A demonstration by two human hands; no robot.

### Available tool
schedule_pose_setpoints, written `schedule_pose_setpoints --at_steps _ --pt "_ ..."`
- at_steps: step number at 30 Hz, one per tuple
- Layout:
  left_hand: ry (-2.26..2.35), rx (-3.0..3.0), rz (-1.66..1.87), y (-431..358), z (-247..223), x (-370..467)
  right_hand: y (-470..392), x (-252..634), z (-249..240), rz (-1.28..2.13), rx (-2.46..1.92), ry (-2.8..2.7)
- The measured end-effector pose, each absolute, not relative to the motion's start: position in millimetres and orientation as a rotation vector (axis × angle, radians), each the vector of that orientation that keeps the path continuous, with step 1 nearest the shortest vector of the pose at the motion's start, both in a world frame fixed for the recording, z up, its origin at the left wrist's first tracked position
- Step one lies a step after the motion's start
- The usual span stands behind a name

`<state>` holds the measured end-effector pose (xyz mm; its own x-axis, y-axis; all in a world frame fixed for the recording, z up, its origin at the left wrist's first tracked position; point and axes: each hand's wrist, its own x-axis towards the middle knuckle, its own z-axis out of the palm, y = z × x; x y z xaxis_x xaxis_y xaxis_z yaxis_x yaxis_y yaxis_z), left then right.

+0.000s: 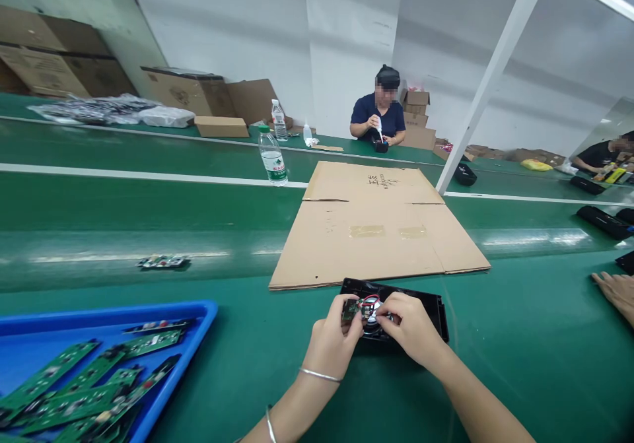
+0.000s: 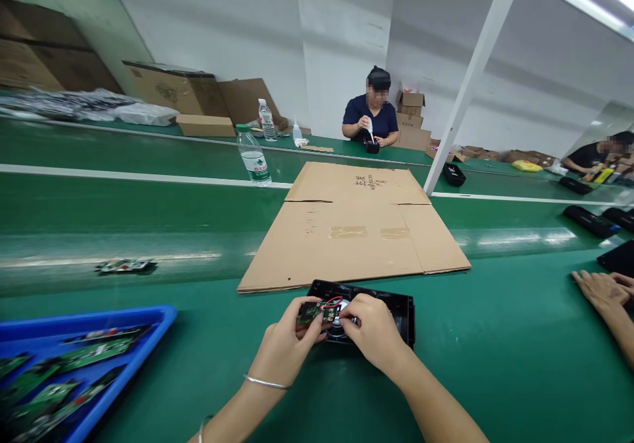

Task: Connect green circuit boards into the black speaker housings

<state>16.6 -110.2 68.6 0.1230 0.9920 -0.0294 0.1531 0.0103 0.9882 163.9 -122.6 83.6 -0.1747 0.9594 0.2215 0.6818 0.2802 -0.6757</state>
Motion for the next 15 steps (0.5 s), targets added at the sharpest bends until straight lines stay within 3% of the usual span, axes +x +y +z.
schedule_pose_setpoints --at_steps 6,12,15 --pt "1.207 1.386 0.986 -111 68 17 -121 165 73 0.229 -1.413 -2.152" --pt "1.137 1.457 0.966 -110 64 17 -126 159 67 -0.348 -1.378 -2.352" --pt "1.135 1.517 0.926 -108 62 16 -129 156 66 -0.448 -1.384 -2.373"
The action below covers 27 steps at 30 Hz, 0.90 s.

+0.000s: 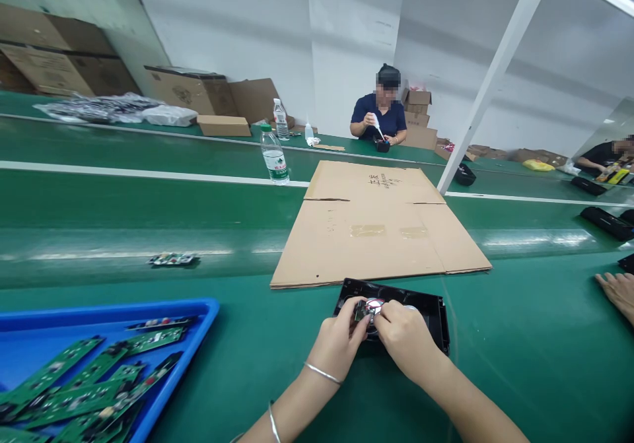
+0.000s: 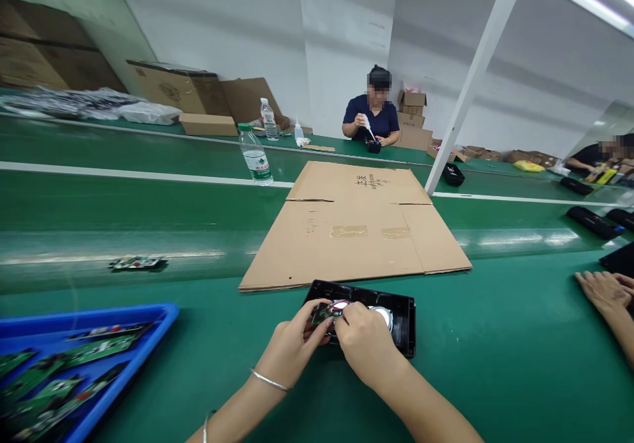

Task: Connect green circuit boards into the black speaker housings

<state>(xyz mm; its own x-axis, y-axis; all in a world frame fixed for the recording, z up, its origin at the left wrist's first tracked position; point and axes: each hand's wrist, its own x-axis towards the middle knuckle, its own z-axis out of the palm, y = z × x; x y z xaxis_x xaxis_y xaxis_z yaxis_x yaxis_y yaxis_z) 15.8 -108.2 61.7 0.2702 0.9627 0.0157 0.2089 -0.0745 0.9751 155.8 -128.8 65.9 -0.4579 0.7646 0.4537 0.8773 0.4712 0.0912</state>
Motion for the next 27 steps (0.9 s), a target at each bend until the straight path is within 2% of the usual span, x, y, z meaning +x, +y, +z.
schedule_pose_setpoints --at_steps 14,21,27 --pt "1.092 1.531 0.925 -107 67 13 -127 157 67 -0.361 -1.396 -2.325" --pt "1.059 1.704 0.809 -102 72 7 -122 166 70 0.28 -1.566 -2.068" --pt "1.068 1.783 0.862 -105 72 10 -119 167 72 0.46 -1.504 -1.969"
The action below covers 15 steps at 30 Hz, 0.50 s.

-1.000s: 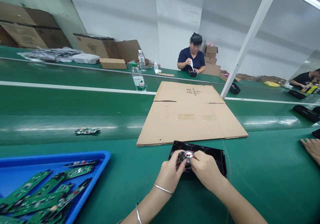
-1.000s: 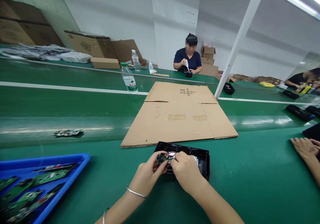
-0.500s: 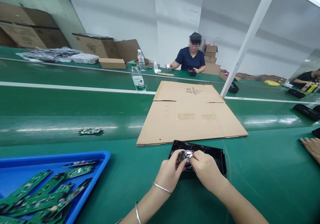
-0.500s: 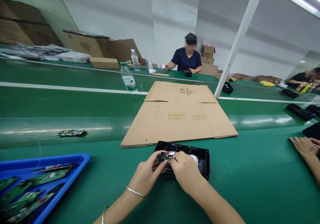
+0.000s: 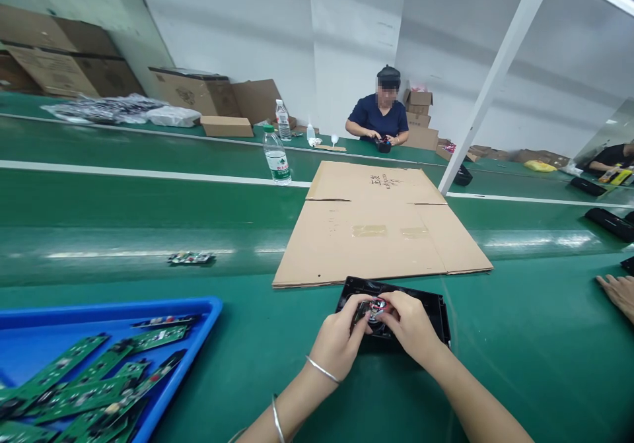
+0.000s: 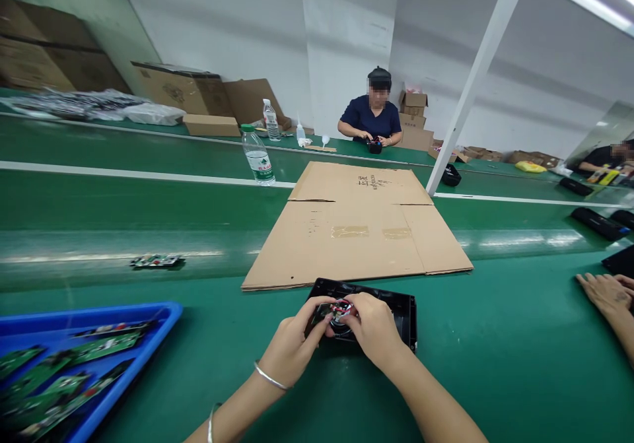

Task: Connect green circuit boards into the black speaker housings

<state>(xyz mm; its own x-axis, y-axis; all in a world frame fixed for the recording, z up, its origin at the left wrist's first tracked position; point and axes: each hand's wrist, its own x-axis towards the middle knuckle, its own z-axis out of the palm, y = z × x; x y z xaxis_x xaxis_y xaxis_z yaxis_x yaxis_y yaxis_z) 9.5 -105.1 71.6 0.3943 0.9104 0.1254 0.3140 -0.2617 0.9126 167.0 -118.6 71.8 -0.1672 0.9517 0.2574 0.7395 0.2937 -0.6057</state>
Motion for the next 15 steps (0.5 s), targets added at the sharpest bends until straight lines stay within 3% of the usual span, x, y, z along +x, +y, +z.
schedule_pose_setpoints --at_steps 11,15 --pt "1.102 1.757 0.866 -103 70 11 -120 169 86 0.589 -1.657 -1.977" --pt "1.209 1.63 0.922 -106 74 13 -125 192 101 0.427 -1.668 -2.239"
